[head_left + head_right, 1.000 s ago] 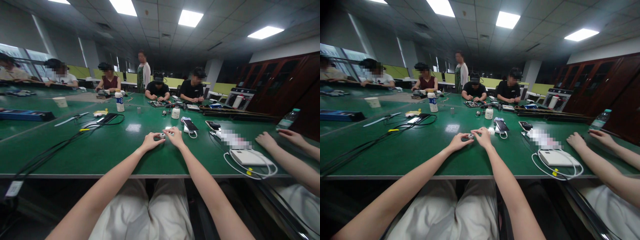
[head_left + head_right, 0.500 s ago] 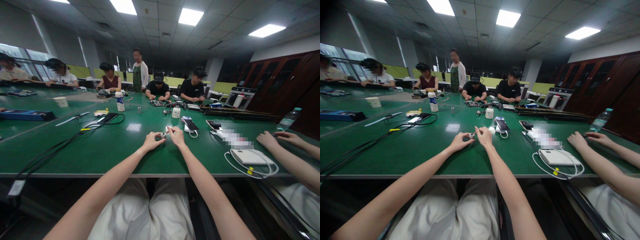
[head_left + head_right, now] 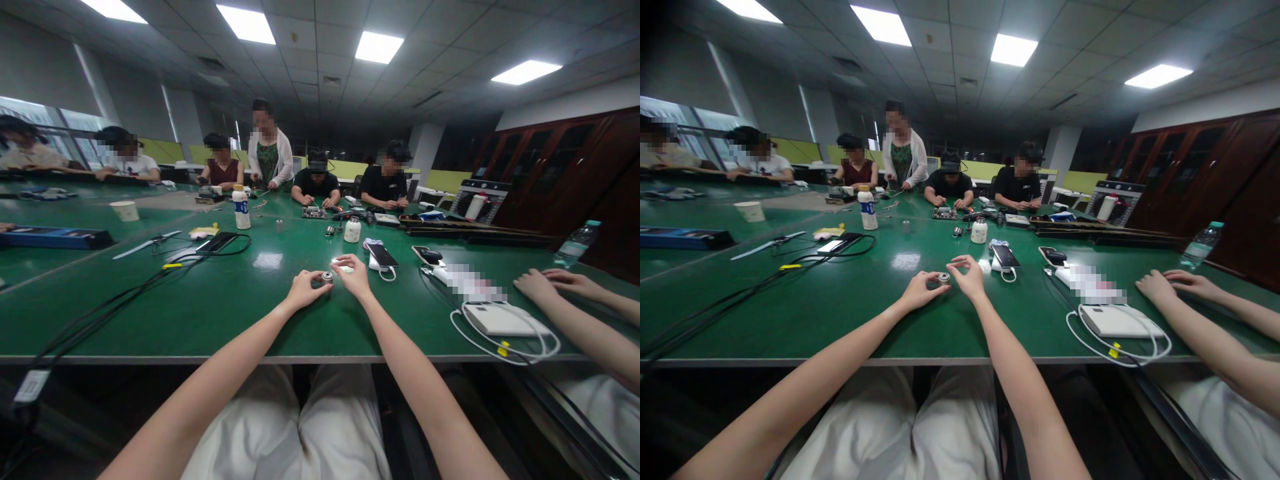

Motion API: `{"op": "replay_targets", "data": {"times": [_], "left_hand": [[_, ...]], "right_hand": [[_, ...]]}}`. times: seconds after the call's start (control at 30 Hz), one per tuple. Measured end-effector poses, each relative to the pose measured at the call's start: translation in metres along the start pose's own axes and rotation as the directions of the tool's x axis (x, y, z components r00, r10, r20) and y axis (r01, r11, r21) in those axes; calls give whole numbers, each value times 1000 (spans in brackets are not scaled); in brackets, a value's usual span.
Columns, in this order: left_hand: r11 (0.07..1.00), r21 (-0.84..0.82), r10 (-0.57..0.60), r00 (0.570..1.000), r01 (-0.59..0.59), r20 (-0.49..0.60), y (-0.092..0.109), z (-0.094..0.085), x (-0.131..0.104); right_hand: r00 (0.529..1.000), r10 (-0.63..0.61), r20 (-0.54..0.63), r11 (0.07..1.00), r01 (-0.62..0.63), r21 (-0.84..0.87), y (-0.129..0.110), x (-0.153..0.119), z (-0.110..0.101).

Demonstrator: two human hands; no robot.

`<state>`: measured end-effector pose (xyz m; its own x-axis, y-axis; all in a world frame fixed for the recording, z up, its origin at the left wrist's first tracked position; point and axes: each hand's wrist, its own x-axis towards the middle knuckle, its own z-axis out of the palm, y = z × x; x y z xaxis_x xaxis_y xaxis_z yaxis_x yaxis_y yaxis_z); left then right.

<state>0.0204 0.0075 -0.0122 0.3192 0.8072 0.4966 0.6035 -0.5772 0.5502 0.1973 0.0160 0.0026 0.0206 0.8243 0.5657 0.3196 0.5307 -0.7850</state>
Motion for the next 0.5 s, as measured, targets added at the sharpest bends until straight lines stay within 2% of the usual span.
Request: {"op": "replay_targets", "data": {"times": [0.07,0.13,0.23,0.3,0.4,0.5], "left_hand": [[1000,2,-18,1000,18,-5,0,1,0],[999,3,-38,999,38,-10,0,2,0],[998,-2,-64,998,64,-21,-2,3,1],[997,-9,-78,997,78,-29,-4,4,1],[996,-25,-83,996,82,-34,-7,3,2],[996,-49,-79,997,78,-22,-9,2,4]], "right_hand": [[998,49,39,999,-49,2,9,3,-10],[984,106,143,994,-106,-4,17,3,-19],[937,179,300,983,-184,-15,28,-1,-25],[916,203,347,978,-210,-17,31,-4,-25],[923,199,329,978,-206,-15,31,-4,-23],[966,158,204,987,-161,-3,24,0,-17]]}}
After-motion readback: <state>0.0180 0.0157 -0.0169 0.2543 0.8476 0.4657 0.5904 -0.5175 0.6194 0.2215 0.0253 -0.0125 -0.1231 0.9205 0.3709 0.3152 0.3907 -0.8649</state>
